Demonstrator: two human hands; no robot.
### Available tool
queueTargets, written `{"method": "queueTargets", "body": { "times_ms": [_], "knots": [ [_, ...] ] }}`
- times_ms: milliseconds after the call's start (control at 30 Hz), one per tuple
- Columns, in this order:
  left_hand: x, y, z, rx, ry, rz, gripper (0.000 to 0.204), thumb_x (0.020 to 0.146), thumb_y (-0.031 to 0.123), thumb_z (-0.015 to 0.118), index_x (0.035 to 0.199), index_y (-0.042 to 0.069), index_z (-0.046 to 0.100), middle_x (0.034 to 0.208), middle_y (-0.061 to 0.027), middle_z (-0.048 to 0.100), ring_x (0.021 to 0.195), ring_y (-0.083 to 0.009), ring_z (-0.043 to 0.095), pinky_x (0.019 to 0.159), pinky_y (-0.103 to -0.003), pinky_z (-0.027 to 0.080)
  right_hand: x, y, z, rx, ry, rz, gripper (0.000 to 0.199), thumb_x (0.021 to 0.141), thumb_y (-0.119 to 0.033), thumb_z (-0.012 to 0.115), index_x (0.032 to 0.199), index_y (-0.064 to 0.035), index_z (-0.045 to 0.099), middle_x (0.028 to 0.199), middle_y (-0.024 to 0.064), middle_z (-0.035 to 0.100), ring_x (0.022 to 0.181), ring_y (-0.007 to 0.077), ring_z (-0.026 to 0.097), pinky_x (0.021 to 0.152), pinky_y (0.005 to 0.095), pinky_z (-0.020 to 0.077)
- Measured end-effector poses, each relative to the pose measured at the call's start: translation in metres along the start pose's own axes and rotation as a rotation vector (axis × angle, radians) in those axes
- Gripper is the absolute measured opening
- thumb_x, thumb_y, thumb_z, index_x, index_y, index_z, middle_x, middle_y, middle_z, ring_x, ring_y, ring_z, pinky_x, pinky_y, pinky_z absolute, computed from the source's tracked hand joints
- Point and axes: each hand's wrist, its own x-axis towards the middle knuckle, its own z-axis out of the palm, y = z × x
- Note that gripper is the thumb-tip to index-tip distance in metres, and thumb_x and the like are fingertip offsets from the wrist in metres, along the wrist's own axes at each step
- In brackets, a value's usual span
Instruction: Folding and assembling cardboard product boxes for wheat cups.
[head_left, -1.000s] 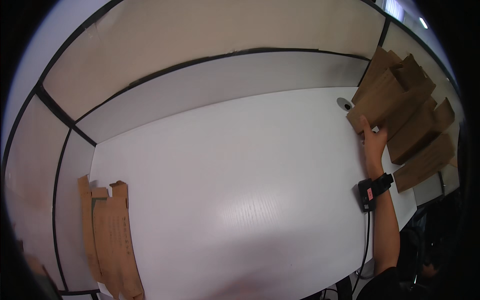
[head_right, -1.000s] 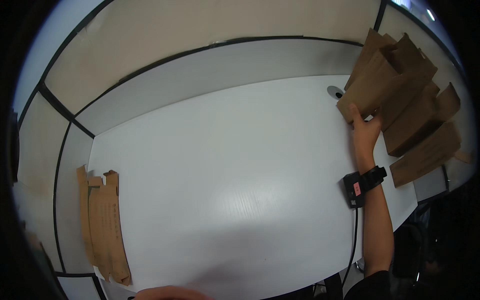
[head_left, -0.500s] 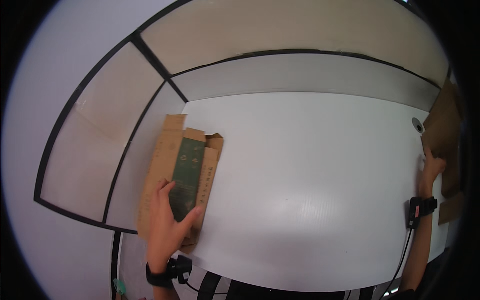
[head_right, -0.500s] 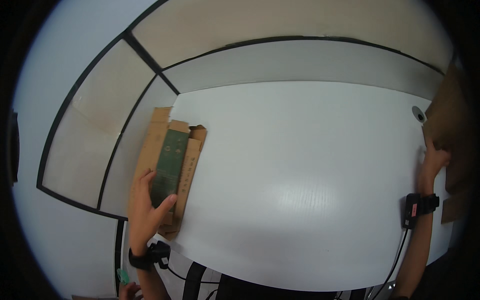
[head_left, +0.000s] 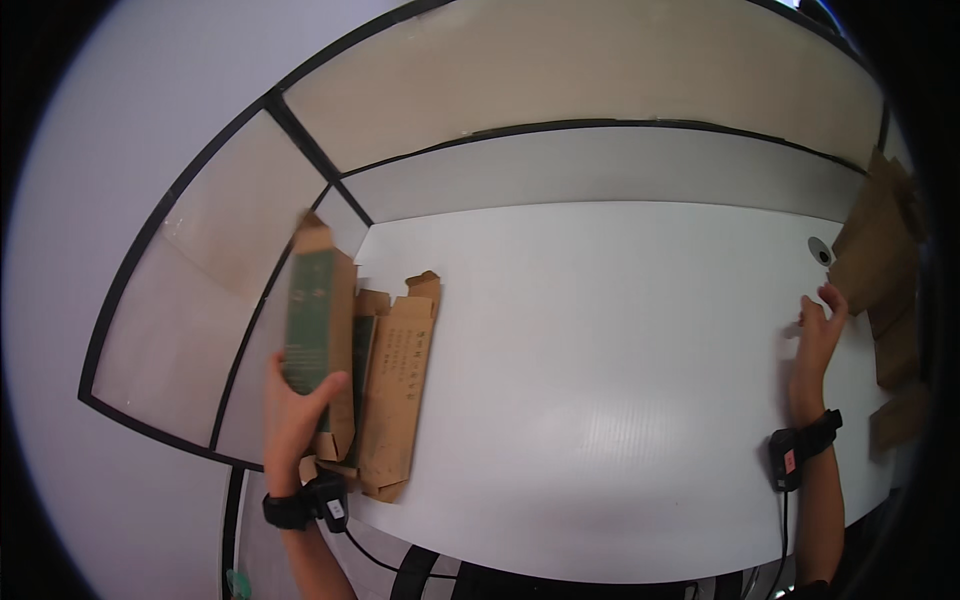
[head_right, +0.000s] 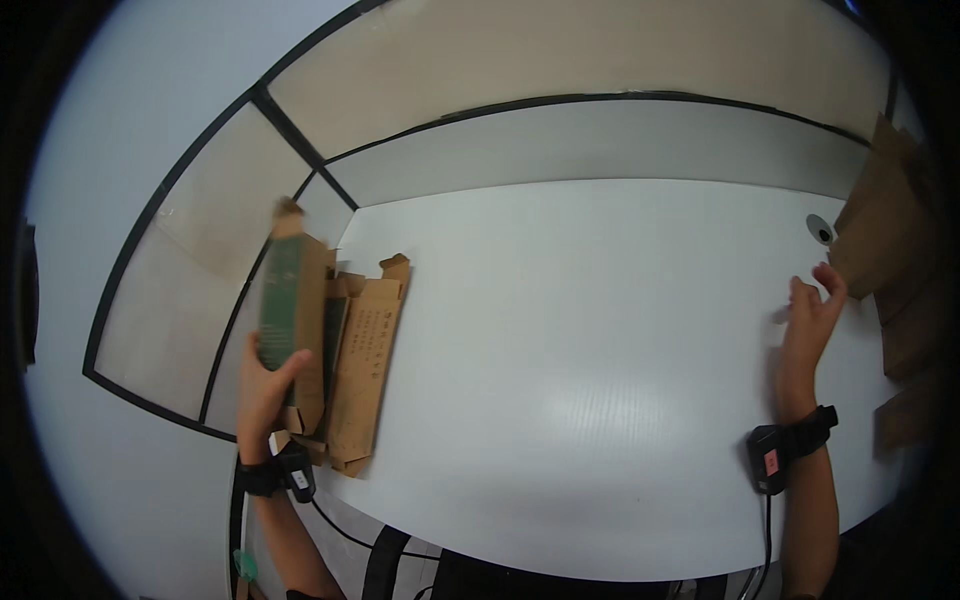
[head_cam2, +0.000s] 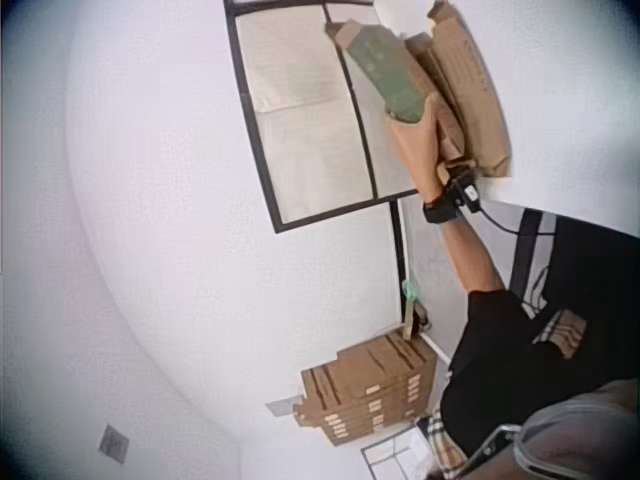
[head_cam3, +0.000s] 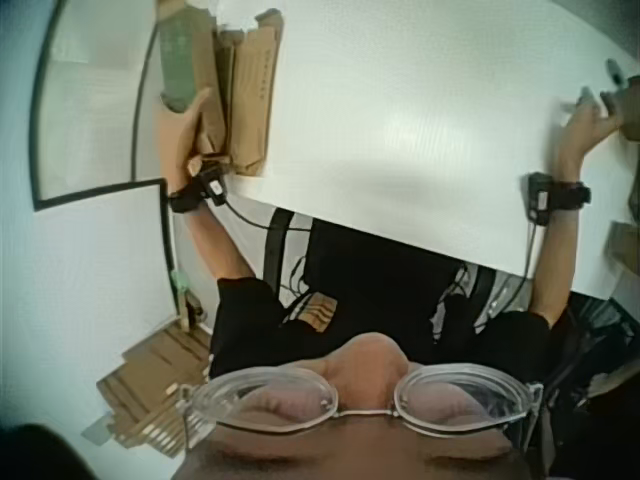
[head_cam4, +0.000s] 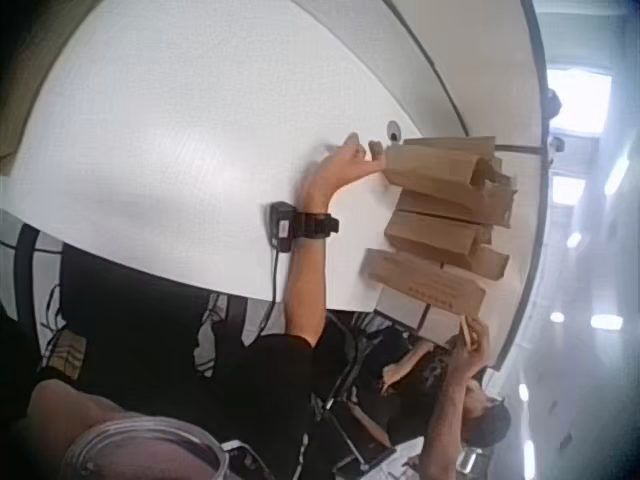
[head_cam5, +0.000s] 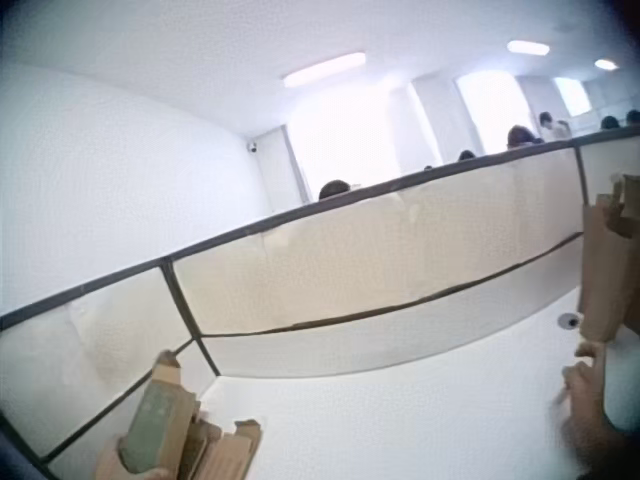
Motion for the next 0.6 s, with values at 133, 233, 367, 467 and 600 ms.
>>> {"method": "queueTargets", "body": {
  "times_ms": [133, 233, 367, 467, 600],
  "knots": [
    [-0.019, 0.084, 0.008, -0.621, -0.059, 0.031, 0.054, 0.077, 0.017, 0.076, 0.12, -0.004, 0.05, 0.105, -0.0126, 0.063, 0.091, -0.0185, 0.063, 0.082, -0.03, 0.052, -0.048, -0.038, 0.035, 0.155, -0.282, -0.01, 0.031, 0.093, -0.012, 0.058, 0.119, -0.0042, 0.044, 0.096, 0.0023, 0.052, 0.072, 0.0058, 0.046, 0.064, 0.0226, 0.0432],
    [-0.041, 0.135, 0.056, -0.878, -0.273, 0.066, 0.051, 0.078, 0.013, 0.077, 0.119, -0.004, 0.052, 0.105, -0.0134, 0.065, 0.092, -0.0181, 0.064, 0.081, -0.028, 0.052, -0.071, -0.055, 0.04, 0.227, -0.708, 0.083, 0.028, 0.092, -0.015, 0.059, 0.114, -0.0028, 0.047, 0.098, 0.0064, 0.054, 0.073, 0.0087, 0.054, 0.066, 0.0249, 0.0479],
    [-0.07, 0.162, 0.141, -0.913, -0.616, 0.029, 0.048, 0.08, 0.016, 0.078, 0.115, -0.005, 0.053, 0.104, -0.0134, 0.066, 0.092, -0.0165, 0.064, 0.082, -0.028, 0.053, -0.1, -0.07, 0.043, 0.463, -1.167, 0.354, 0.052, 0.094, -0.026, 0.058, 0.134, 0.0003, 0.037, 0.116, 0.0126, 0.052, 0.086, 0.0163, 0.062, 0.079, 0.031, 0.0513],
    [-0.081, 0.157, 0.185, -0.91, -0.696, 0.019, 0.047, 0.081, 0.02, 0.077, 0.113, -0.006, 0.052, 0.102, -0.0131, 0.065, 0.091, -0.0159, 0.064, 0.08, -0.028, 0.053, -0.119, -0.079, 0.055, 0.377, -1.087, 0.377, 0.041, 0.096, -0.024, 0.057, 0.127, 0.0026, 0.049, 0.12, 0.0113, 0.059, 0.101, 0.0149, 0.06, 0.085, 0.0292, 0.0501],
    [-0.083, 0.142, 0.204, -0.917, -0.819, -0.064, 0.056, 0.087, 0.028, 0.071, 0.121, -0.006, 0.043, 0.113, -0.0155, 0.058, 0.103, -0.0171, 0.059, 0.088, -0.029, 0.049, -0.116, -0.08, 0.06, 0.429, -0.978, 0.479, 0.037, 0.097, -0.023, 0.055, 0.121, 0.0047, 0.053, 0.112, 0.0094, 0.063, 0.102, 0.0126, 0.059, 0.087, 0.0274, 0.0488]
  ]
}}
